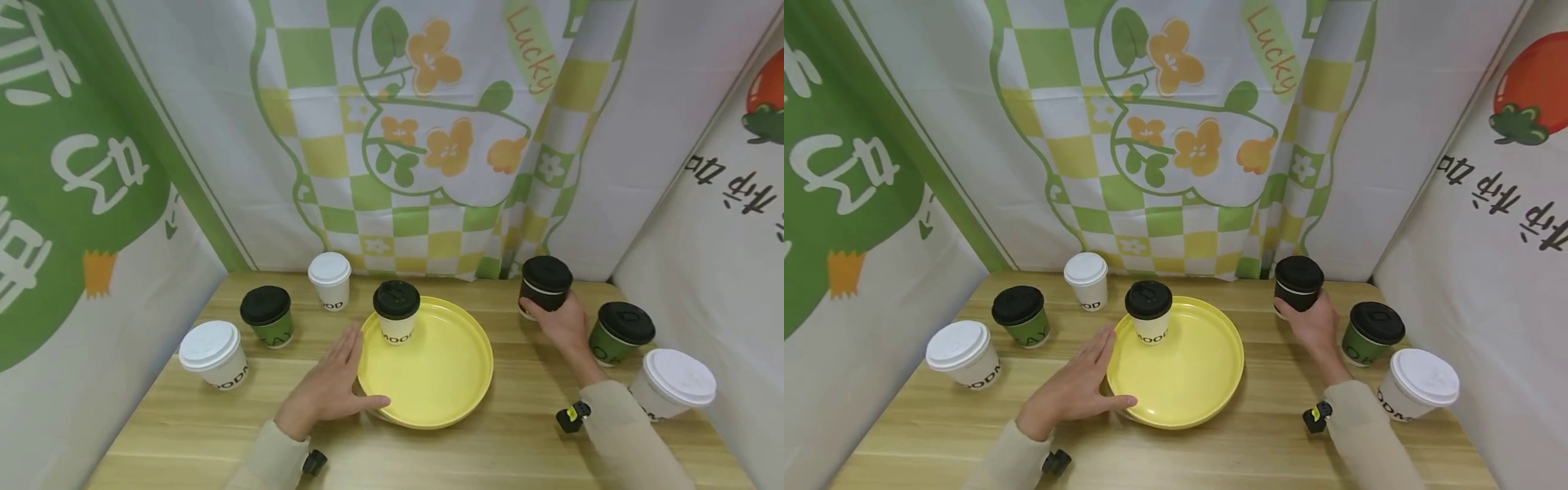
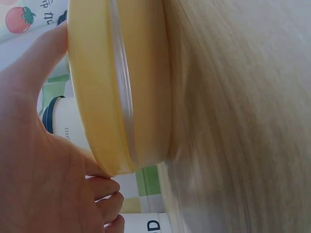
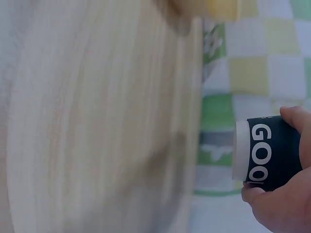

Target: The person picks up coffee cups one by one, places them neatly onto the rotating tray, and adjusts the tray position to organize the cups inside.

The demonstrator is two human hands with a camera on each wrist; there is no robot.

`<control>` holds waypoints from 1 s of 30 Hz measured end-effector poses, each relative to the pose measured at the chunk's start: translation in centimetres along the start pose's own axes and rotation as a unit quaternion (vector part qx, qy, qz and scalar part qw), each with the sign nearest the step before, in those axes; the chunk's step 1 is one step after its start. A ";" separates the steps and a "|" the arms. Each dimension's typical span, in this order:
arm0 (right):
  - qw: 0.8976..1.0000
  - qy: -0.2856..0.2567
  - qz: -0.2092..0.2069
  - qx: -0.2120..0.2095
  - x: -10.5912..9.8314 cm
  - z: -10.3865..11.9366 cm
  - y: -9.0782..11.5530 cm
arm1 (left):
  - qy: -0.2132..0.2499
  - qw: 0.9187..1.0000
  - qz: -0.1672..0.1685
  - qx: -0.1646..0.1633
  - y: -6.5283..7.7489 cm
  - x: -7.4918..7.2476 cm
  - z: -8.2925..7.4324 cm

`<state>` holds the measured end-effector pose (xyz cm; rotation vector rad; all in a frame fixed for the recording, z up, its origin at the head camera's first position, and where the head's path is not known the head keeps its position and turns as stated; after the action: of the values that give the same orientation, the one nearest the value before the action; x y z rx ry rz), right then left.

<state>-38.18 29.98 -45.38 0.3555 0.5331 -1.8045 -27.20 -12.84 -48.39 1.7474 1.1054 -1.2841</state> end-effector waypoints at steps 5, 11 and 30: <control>0.997 -0.008 0.058 -0.049 0.4 3.4 1.9 | 0.003 1.000 -0.002 0.001 0.1 -0.1 0.1; 0.991 -0.028 0.105 -0.076 1.2 7.0 4.4 | 0.000 1.000 -0.005 0.004 -0.1 -0.2 0.1; 0.954 -0.171 0.215 -0.122 10.2 13.1 12.1 | 0.006 1.000 0.003 -0.001 0.0 0.1 0.0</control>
<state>-29.17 11.92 -41.45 -0.0173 0.3905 -1.3206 -27.20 -12.83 -48.45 1.7578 1.1081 -1.2701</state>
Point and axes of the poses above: each hand's wrist, its own y-axis away from the middle knuckle, its own x-axis out of the palm, z = x × y, the point moved 9 cm from there along -y, towards the middle knuckle, and after that the axes turned 7 degrees about -y, right-handed, at the moved point
